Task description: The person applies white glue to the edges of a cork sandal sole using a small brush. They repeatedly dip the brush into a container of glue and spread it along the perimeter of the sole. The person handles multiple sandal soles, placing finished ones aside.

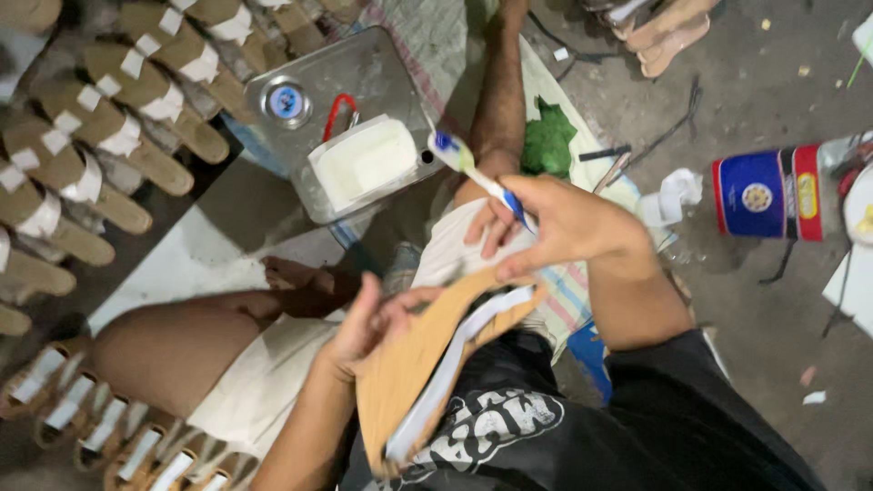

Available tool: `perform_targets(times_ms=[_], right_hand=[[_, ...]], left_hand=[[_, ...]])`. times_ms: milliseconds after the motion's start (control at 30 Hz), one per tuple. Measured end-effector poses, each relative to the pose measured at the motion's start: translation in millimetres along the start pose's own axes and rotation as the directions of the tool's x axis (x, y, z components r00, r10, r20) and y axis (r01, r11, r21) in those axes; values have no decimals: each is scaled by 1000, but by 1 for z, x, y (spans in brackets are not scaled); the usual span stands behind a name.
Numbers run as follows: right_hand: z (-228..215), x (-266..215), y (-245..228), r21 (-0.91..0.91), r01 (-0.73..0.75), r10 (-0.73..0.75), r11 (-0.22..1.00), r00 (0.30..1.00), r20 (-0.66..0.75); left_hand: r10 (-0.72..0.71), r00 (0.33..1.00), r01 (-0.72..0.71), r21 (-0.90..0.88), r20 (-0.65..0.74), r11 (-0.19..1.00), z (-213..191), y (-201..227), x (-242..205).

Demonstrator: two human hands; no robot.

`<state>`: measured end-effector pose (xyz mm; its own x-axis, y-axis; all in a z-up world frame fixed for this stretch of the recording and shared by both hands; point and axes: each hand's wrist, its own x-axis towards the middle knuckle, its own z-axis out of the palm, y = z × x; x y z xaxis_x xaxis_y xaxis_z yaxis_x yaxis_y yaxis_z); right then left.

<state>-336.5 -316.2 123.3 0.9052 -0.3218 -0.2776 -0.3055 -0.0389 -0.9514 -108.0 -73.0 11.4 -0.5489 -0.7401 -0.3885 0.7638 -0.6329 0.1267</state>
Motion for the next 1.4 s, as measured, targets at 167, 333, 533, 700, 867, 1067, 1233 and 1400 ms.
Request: perform_targets(times_ms=[167, 333, 533, 700, 867, 1067, 1233, 1400], right_hand=[[36, 41, 16, -224, -50, -62, 973, 883, -465], [55, 81, 29, -689, -61, -282, 722, 884, -374], [58, 134, 39, -953, -47, -367, 300, 916, -161], [58, 151, 46, -996, -15, -316, 85, 948, -41], [46, 95, 18, -991, -44, -377, 128, 922, -90], [61, 38, -19, -488, -375, 201, 788, 906, -372], [134, 27, 15, 59, 101, -68, 993, 907, -415], [164, 34, 31, 70, 238, -192, 969, 897, -399]], left_hand=[[124, 991, -125, 24, 51, 992, -24, -53, -42], [492, 769, -556, -48, -409, 830, -44, -73, -74], [571, 534, -653, 125, -623, 747, -18, -71, -91], [694, 495, -695, 242, -522, 677, -3, -62, -85], [735, 463, -693, 315, -496, 649, 0, -61, -90], [766, 460, -584, 497, -449, 642, 10, -54, -85], [796, 514, -630, 490, -319, 603, 35, -60, -75], [801, 529, -636, 495, -278, 592, 52, -64, -77]])
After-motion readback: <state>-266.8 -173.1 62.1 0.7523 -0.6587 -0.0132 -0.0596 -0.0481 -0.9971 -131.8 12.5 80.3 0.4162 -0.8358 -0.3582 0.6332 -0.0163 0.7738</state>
